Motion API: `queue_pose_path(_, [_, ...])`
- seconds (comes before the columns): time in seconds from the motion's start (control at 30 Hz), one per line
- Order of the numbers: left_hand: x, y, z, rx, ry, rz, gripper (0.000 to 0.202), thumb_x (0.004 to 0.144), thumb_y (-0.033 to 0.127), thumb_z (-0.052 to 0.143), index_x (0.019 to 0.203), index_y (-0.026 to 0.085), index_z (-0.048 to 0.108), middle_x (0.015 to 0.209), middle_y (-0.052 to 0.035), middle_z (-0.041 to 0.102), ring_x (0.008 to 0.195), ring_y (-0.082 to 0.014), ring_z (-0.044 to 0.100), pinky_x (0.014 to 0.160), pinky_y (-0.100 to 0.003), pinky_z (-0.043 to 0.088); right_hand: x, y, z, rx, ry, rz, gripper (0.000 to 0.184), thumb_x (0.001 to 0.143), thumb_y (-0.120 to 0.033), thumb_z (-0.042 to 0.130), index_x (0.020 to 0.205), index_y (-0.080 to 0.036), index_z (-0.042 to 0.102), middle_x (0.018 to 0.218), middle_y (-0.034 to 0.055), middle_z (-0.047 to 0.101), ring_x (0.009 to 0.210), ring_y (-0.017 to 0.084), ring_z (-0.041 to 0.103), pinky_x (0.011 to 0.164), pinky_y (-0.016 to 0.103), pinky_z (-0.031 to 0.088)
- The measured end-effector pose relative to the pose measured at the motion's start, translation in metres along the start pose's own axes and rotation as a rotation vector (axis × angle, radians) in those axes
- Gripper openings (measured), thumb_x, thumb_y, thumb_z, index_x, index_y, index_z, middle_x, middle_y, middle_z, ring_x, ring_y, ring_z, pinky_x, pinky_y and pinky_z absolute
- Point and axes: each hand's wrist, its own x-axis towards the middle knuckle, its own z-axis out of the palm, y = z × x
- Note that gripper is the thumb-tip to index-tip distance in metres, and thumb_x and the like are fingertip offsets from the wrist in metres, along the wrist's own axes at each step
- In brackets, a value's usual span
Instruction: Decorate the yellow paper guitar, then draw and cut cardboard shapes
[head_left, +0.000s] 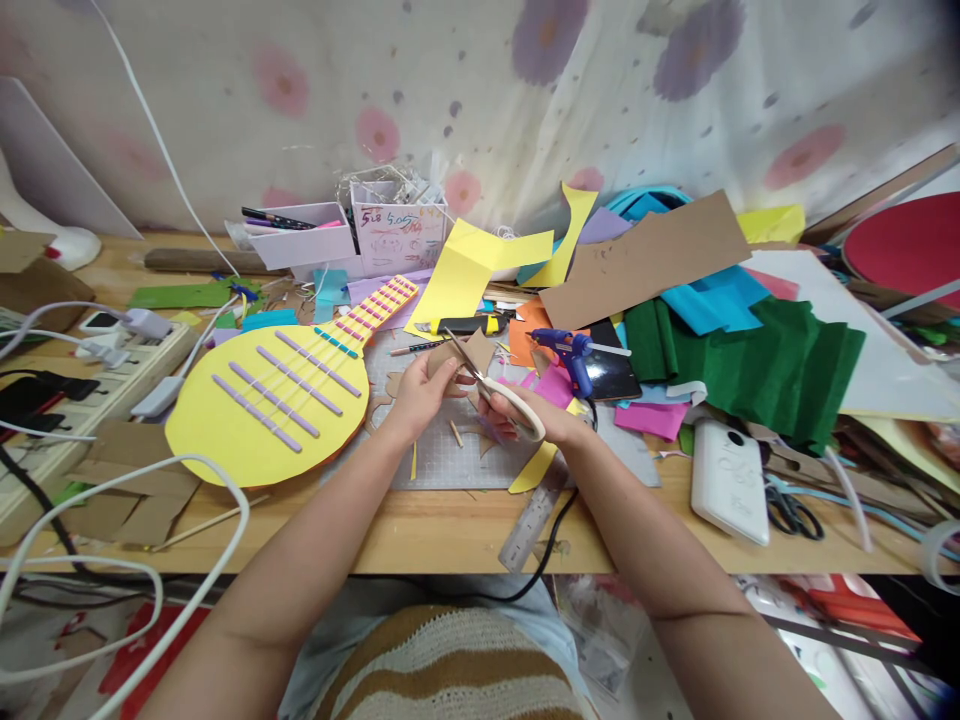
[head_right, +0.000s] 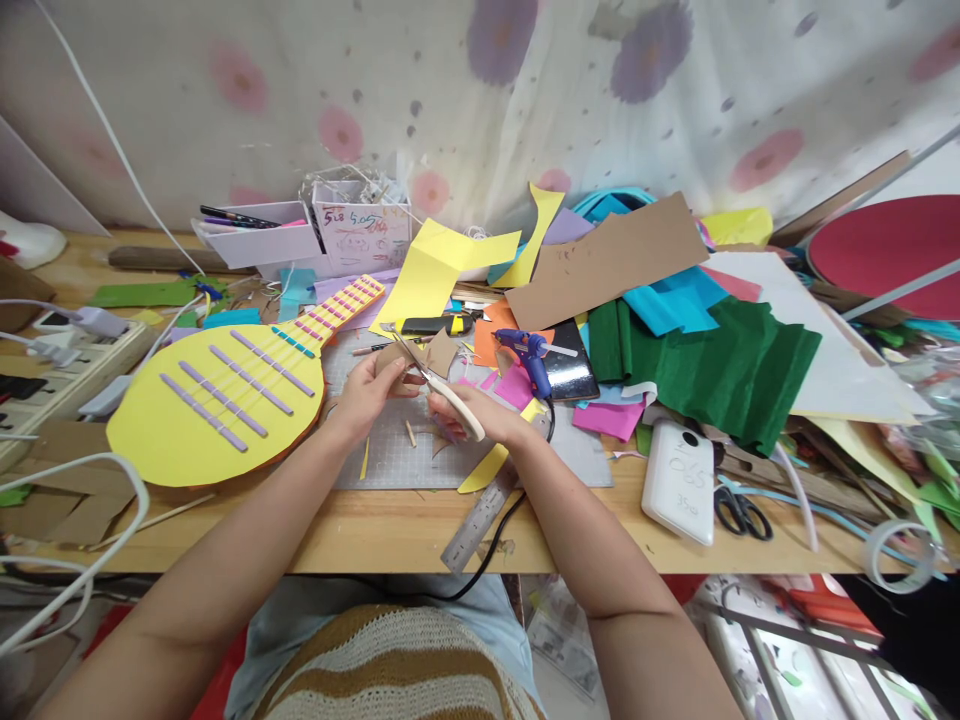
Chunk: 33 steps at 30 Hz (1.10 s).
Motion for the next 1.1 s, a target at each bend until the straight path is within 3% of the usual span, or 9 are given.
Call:
queue_pose_path(0.3, [-0.0003,0.0061,-0.0022,0.053,-0.023,-0.043,0.038,0.069,0.041,0.068,0.09,0.013,0.055,0.07,-0.0032,0.068,0.061,-0.0146,0.066,0.058,-0.026,0.055,-0.0013,0.0005,-0.003,0.015,0.007,0.055,0.057,0.065,-0.071,0.057,0.076,-0.017,0.043,0.053,-0.0086,0.031,0.044,0.004,0.032,0.041,0.02,0.028])
queue_pose_path(0.5, [-0.0017,0.0083,-0.0011,0.074,-0.058,-0.022,0.031,0.071,0.038,0.065,0.088,0.013,0.054,0.066,-0.0005,0.065,0.055,-0.0133,0.063,0.043,-0.022,0.05,-0.0028,-0.0007,-0.0026,-0.012,0.01,0.044,0.057,0.065,-0.072,0.056,0.074,-0.017,0.041,0.052,-0.0089,0.031,0.042,0.004,0.032,0.039,0.02,0.028])
queue_pose_path(0.6, [-0.0016,0.0078,-0.0007,0.059,-0.057,-0.014,0.031,0.072,0.037,0.065,0.088,0.013,0.054,0.064,0.0005,0.063,0.054,-0.0126,0.062,0.042,-0.022,0.05,-0.0036,-0.0014,-0.0022,-0.032,0.02,0.045,0.057,0.066,-0.072,0.055,0.074,-0.018,0.04,0.052,-0.0091,0.03,0.042,0.004,0.032,0.039,0.02,0.027])
queue_pose_path(0.87, [-0.0033,0.0048,-0.0006,0.07,-0.12,0.001,0.035,0.069,0.041,0.067,0.085,0.012,0.056,0.069,-0.0018,0.064,0.056,-0.0123,0.063,0.034,-0.016,0.041,-0.0004,0.0038,-0.0025,-0.08,-0.126,-0.109,0.056,0.071,-0.074,0.048,0.078,-0.019,0.039,0.06,-0.0057,0.034,0.05,0.007,0.037,0.05,0.025,0.033])
queue_pose_path(1.1, [-0.0036,0.0024,0.0001,0.099,-0.1,-0.002,0.035,0.071,0.043,0.065,0.085,0.013,0.055,0.072,-0.0037,0.066,0.058,-0.0132,0.064,0.034,-0.016,0.04,-0.0012,0.0034,-0.0018,-0.049,-0.054,-0.05,0.057,0.069,-0.073,0.051,0.087,-0.02,0.042,0.061,-0.0053,0.031,0.05,0.007,0.034,0.047,0.025,0.031])
